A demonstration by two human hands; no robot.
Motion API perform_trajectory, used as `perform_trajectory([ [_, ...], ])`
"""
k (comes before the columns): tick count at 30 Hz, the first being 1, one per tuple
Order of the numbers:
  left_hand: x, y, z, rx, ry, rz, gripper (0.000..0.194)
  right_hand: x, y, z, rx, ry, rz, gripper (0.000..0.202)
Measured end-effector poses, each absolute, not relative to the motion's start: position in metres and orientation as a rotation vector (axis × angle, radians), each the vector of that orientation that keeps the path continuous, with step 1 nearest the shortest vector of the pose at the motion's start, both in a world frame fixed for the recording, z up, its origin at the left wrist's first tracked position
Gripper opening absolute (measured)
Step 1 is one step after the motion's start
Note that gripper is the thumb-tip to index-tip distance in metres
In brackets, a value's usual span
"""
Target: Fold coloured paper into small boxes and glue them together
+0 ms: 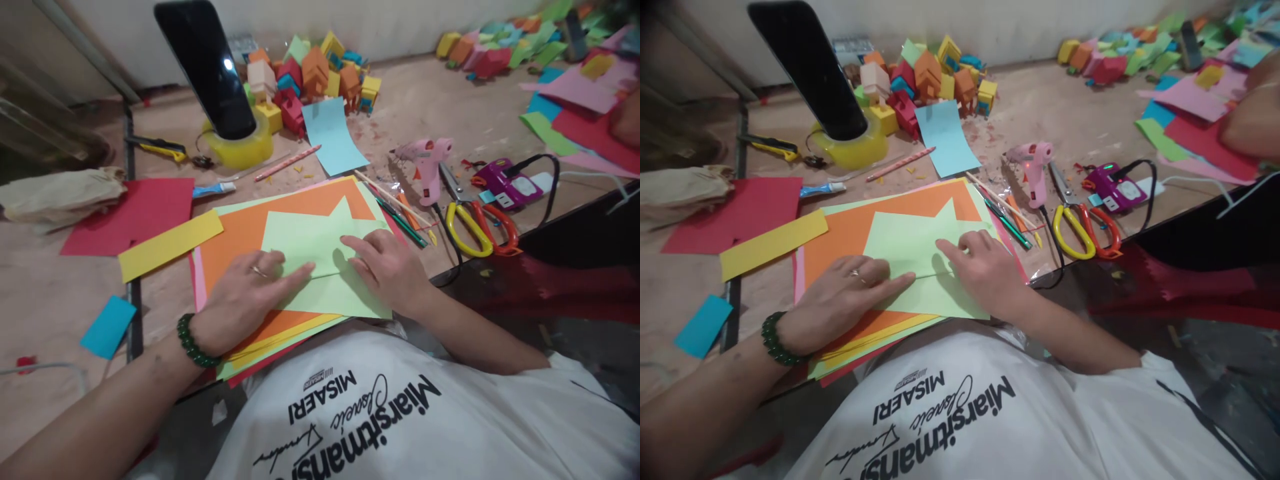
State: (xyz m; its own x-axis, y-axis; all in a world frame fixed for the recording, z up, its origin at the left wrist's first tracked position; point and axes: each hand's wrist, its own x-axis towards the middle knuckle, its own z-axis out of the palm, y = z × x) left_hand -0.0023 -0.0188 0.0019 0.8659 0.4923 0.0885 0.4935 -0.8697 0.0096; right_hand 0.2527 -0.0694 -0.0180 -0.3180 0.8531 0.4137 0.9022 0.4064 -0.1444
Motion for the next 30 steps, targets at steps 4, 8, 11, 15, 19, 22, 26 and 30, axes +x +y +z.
perform_trajectory([
  [4, -0.002, -0.016, 0.004, -3.059, -0.569, -0.065, 0.039, 0.247, -0.062, -0.005, -1.094, -2.531, -0.295, 0.026],
  [8, 0.002, -0.016, 0.006, -2.990, -0.518, -0.102, 0.037, 0.244, -0.052, -0.003, -0.842, -2.796, -0.205, 0.024],
  [11, 0.004, -0.016, 0.008, -3.002, -0.522, -0.144, 0.036, 0.244, -0.049, -0.007, -0.789, -2.850, -0.176, 0.024],
  [15, 0.000, -0.018, 0.015, -3.050, -0.562, -0.194, 0.034, 0.253, -0.052, -0.013, -0.774, -2.864, -0.108, 0.023],
  [19, -0.011, -0.023, 0.018, -3.120, -0.611, -0.174, 0.033, 0.272, -0.059, -0.014, -0.819, -2.833, 0.020, 0.025],
  [22, -0.014, -0.028, 0.017, -3.157, -0.648, -0.164, 0.030, 0.277, -0.063, -0.006, -0.882, -2.768, 0.044, 0.029],
  [26, -0.001, -0.034, 0.016, -3.155, -0.749, -0.151, 0.028, 0.256, -0.063, 0.007, -0.876, -2.734, 0.002, 0.026],
  [30, 0.012, -0.038, 0.020, -3.048, -0.714, -0.146, 0.036, 0.238, -0.059, -0.001, -0.874, -2.816, -0.059, 0.016],
])
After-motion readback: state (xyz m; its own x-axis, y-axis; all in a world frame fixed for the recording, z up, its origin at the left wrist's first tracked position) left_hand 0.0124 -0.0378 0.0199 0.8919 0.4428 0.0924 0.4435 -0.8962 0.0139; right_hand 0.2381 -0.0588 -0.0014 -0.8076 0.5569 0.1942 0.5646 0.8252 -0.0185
